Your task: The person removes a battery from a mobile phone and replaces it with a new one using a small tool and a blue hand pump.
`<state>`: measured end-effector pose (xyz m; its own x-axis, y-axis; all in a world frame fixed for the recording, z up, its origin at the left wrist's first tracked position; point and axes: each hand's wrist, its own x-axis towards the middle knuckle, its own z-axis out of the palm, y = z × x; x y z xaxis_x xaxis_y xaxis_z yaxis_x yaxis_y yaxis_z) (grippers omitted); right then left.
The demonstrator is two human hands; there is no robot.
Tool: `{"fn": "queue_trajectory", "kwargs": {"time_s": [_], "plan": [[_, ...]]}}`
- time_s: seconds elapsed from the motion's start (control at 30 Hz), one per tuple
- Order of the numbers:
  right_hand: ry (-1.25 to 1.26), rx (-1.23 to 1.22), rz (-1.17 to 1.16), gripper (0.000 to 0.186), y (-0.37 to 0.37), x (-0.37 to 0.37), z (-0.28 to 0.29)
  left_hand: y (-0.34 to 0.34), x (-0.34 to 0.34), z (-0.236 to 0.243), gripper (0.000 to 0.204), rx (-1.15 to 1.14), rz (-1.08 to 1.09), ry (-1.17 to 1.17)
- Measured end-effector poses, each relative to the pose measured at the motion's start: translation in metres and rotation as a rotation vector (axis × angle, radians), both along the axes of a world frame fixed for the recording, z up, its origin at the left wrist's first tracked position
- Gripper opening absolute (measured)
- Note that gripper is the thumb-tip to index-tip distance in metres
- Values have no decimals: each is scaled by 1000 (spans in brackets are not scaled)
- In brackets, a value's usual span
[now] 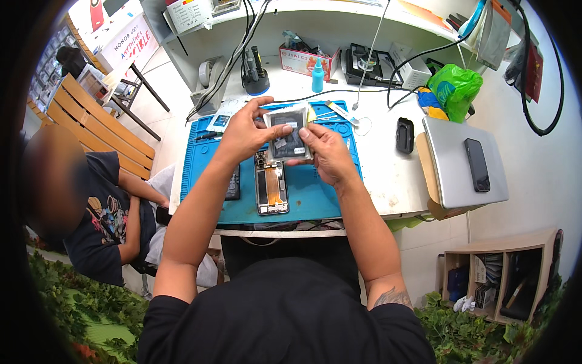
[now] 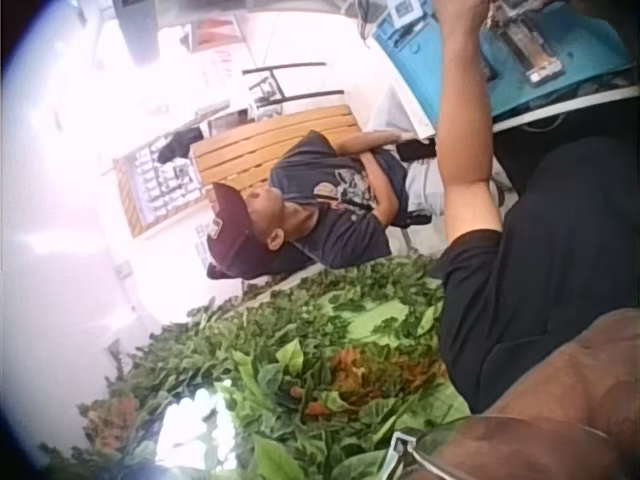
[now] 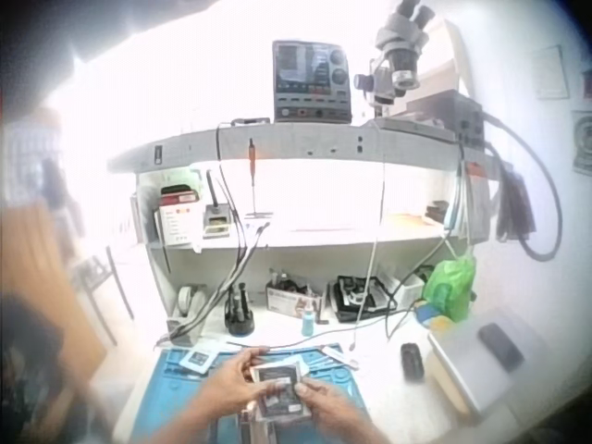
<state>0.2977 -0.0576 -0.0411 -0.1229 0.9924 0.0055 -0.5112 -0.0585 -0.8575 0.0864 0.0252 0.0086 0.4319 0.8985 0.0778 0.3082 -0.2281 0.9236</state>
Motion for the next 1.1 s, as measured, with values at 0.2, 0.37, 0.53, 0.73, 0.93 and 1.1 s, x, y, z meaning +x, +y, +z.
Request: {"fn": "queue_trajectory", "kwargs": {"time_s": [0.2, 0.37, 0.53, 0.73, 0.93, 1.1], "plan": [[6, 21, -216, 33, 5, 3, -3, 18, 1, -5, 74, -242, -58, -228], [-25, 75, -330, 39, -8, 32, -17, 78, 13, -14, 80, -54, 49, -270], [-157, 137, -322, 95, -13, 30, -13, 159, 37, -47, 87, 224, 174, 119], [-223, 164, -338, 86, -15, 29, -14, 183, 59, -64, 88, 191, 227, 157], [-995, 237, -534, 66, 15, 49, 8, 159, 66, -51, 69, 49, 112, -143], [-1203, 386, -568, 66, 107, 29, 22, 130, 32, -25, 59, 319, 274, -159]]}}
